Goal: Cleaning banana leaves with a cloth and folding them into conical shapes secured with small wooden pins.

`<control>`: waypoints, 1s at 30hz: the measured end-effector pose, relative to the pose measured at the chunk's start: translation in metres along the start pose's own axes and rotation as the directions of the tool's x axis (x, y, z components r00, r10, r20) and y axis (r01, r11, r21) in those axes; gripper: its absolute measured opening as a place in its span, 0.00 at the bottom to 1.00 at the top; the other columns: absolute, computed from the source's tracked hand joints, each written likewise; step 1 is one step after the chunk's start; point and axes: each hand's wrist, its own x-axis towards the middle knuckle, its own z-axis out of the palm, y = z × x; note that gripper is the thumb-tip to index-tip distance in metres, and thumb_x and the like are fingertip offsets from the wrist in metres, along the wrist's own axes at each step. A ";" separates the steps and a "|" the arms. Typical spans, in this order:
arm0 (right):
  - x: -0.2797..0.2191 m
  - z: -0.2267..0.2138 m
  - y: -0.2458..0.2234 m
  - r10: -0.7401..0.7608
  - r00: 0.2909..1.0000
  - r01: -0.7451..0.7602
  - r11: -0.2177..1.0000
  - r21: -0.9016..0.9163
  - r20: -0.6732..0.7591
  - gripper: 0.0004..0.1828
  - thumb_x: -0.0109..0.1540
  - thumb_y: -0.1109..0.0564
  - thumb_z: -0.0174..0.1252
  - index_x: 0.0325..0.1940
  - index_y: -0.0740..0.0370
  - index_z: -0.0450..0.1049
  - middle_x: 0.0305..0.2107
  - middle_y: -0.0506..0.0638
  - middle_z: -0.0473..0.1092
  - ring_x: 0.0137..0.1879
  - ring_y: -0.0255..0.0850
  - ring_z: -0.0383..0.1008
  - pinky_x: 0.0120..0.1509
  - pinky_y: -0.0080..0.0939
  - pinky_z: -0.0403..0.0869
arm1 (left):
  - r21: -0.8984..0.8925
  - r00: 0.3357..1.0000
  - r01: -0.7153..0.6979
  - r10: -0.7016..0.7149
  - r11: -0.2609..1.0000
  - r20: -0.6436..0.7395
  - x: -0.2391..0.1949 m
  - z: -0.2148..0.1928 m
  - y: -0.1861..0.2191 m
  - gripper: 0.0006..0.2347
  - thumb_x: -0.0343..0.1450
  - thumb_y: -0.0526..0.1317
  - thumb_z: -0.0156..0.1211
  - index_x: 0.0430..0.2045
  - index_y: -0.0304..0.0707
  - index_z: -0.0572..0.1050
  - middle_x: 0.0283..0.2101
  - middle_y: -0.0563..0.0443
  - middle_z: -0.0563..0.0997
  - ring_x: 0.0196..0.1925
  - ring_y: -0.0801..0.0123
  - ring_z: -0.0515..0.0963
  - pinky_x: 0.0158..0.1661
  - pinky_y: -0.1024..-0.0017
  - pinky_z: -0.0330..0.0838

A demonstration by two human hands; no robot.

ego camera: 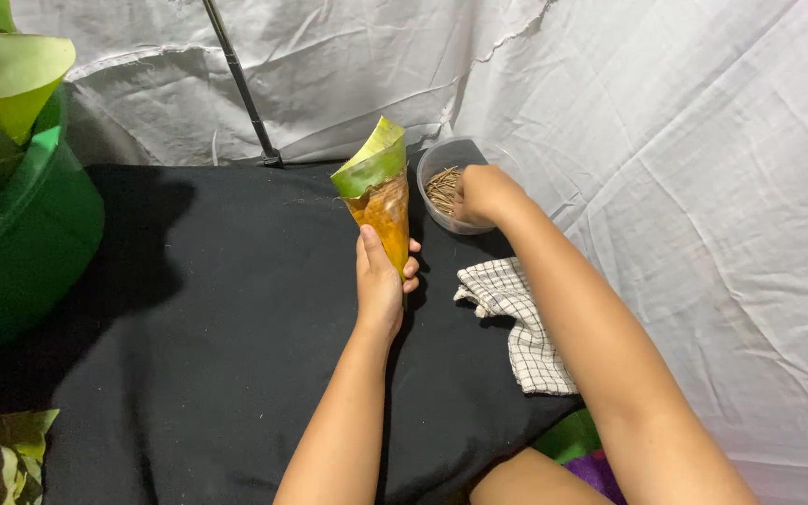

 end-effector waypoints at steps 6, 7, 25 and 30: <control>-0.002 -0.009 -0.009 0.028 1.000 -0.028 0.995 0.093 0.008 0.08 0.51 0.53 0.69 0.18 0.53 0.80 0.13 0.51 0.72 0.30 0.50 0.79 0.37 0.44 0.77 | 0.005 1.000 0.020 -0.020 1.000 -0.003 -0.002 -0.001 0.004 0.30 0.78 0.61 0.21 0.64 0.34 0.55 0.34 0.48 0.73 0.22 0.79 0.68 0.16 0.87 0.60; -0.008 -0.019 -0.010 0.028 1.000 -0.028 0.995 0.093 0.005 0.08 0.51 0.53 0.69 0.18 0.53 0.80 0.13 0.51 0.72 0.30 0.50 0.79 0.37 0.44 0.77 | 0.006 1.000 0.017 -0.017 1.000 -0.001 -0.001 0.000 0.005 0.30 0.78 0.61 0.21 0.64 0.34 0.55 0.34 0.48 0.73 0.22 0.79 0.68 0.16 0.87 0.60; -0.107 -0.037 -0.054 -0.023 0.934 0.349 0.259 0.901 -0.356 0.17 0.58 0.66 0.69 0.51 0.66 0.77 0.35 0.52 0.78 0.40 0.35 0.81 0.44 0.33 0.83 | -0.160 1.000 0.019 -0.016 0.987 0.021 0.003 0.000 -0.006 0.30 0.78 0.61 0.20 0.63 0.36 0.57 0.31 0.46 0.72 0.20 0.79 0.66 0.13 0.89 0.58; -0.132 -0.018 -0.084 0.019 0.861 0.494 0.196 0.847 -0.507 0.08 0.63 0.65 0.66 0.45 0.70 0.78 0.35 0.59 0.79 0.42 0.41 0.83 0.45 0.38 0.84 | -0.174 0.998 -0.030 0.041 0.984 0.057 0.004 -0.001 -0.011 0.32 0.78 0.62 0.19 0.55 0.33 0.65 0.26 0.46 0.73 0.17 0.78 0.68 0.10 0.87 0.57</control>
